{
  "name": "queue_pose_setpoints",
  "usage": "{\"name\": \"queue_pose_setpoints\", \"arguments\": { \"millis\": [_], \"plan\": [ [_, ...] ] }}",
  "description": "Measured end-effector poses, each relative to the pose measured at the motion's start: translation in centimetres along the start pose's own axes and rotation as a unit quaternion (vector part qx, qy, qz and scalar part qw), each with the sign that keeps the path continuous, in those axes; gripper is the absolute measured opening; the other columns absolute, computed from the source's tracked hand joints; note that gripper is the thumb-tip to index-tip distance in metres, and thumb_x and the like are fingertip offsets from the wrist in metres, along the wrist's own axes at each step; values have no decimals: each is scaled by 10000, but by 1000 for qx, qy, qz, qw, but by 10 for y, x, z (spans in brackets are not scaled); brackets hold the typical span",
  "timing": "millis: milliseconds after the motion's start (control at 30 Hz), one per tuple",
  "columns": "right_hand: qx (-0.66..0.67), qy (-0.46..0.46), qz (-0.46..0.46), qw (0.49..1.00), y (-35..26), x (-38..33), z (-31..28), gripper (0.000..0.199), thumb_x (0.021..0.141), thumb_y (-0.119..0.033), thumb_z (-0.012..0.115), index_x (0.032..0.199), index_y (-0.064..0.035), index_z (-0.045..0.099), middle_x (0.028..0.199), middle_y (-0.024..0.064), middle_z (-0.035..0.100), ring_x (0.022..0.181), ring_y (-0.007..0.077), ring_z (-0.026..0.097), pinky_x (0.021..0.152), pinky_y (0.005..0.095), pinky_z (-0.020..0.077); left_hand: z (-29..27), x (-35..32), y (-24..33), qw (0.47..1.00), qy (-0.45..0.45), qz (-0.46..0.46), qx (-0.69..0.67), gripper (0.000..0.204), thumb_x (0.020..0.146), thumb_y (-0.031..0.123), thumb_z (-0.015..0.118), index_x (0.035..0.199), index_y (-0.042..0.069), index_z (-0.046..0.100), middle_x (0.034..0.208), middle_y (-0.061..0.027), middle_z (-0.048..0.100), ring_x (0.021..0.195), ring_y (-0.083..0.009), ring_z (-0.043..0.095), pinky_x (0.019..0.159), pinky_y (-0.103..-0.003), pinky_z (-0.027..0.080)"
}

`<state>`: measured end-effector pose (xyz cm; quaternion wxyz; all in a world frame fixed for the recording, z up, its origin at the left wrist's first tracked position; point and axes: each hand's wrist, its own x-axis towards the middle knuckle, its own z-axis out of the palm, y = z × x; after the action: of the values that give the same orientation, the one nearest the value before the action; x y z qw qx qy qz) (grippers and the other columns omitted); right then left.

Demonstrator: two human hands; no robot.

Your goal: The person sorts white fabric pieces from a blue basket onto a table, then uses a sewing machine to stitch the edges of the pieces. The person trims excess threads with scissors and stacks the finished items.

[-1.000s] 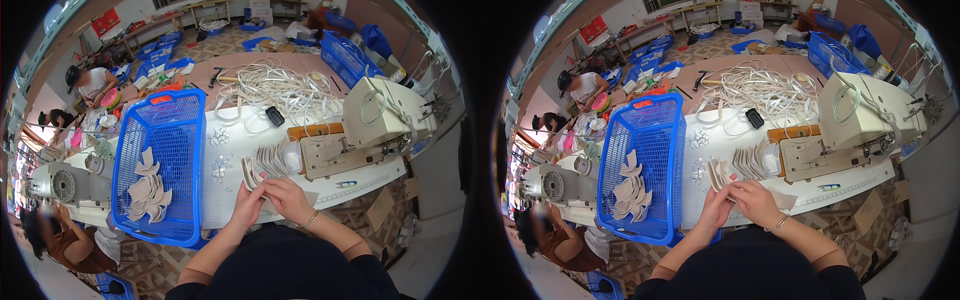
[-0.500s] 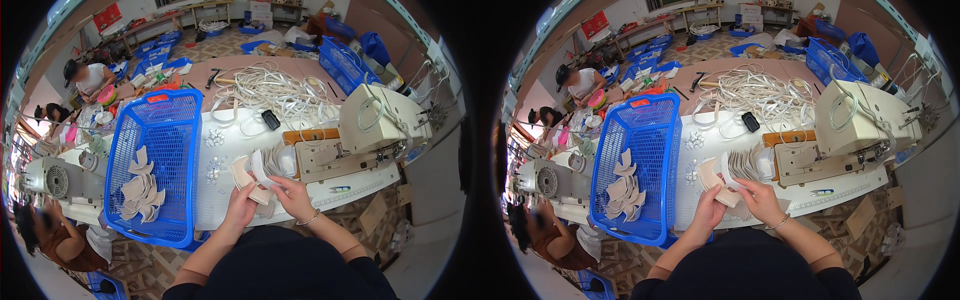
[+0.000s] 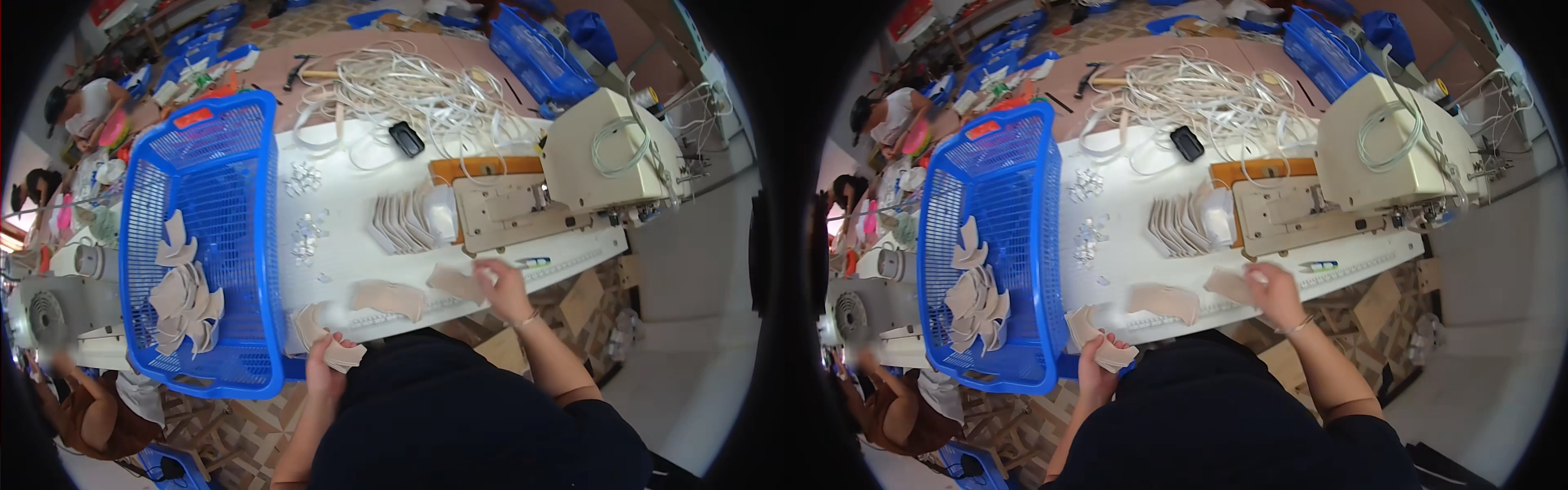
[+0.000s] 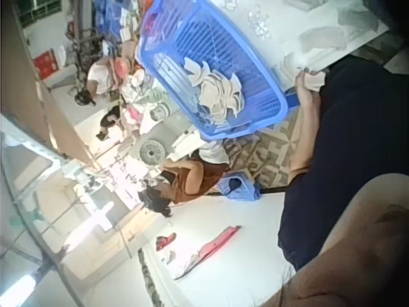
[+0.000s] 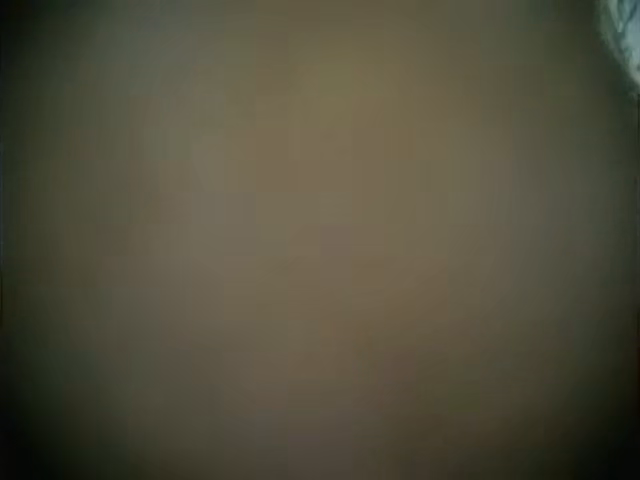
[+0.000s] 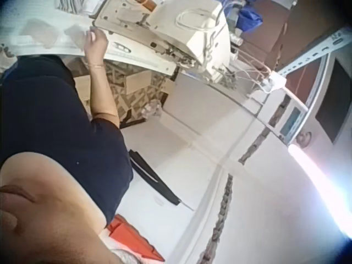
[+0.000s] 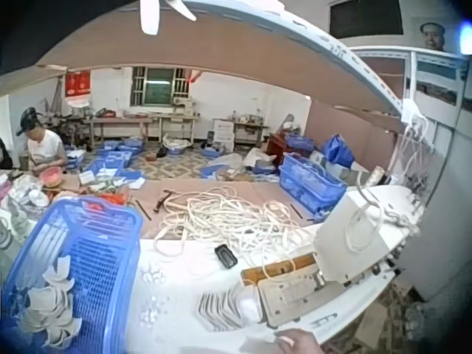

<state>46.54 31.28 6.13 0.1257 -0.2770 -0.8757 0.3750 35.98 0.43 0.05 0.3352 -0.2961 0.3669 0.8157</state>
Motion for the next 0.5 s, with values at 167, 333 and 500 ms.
{"name": "queue_pose_setpoints", "arguments": {
  "millis": [167, 333, 500],
  "plan": [
    [-89, -39, 118, 988, 51, 15, -11, 294, 757, -191, 650, 973, 5, 615, 961, 171, 624, 835, 315, 607, 748, 355, 484, 0, -4, -2, 997, 1, -66, 29, 350, 819, 152, 552, 1123, 51, 412, 941, -114, 527, 807, -250, 559, 787, -425, 488],
    [-151, -42, 45, 987, 50, 11, 9, 317, 747, -212, 663, 977, 0, 613, 952, 170, 618, 846, 325, 592, 756, 359, 480, -4, -3, 2, 998, 11, -59, 34, 359, 813, 155, 563, 1123, 54, 411, 935, -112, 535, 807, -247, 563, 787, -426, 492],
    [-82, -50, -46, 994, 2, 10, 34, 325, 743, -228, 659, 977, -6, 614, 909, 182, 605, 846, 339, 580, 766, 381, 467, -13, 8, -2, 997, 10, -77, 13, 365, 803, 152, 580, 1116, 58, 416, 939, -113, 539, 808, -247, 565, 790, -433, 489]
  ]
}}
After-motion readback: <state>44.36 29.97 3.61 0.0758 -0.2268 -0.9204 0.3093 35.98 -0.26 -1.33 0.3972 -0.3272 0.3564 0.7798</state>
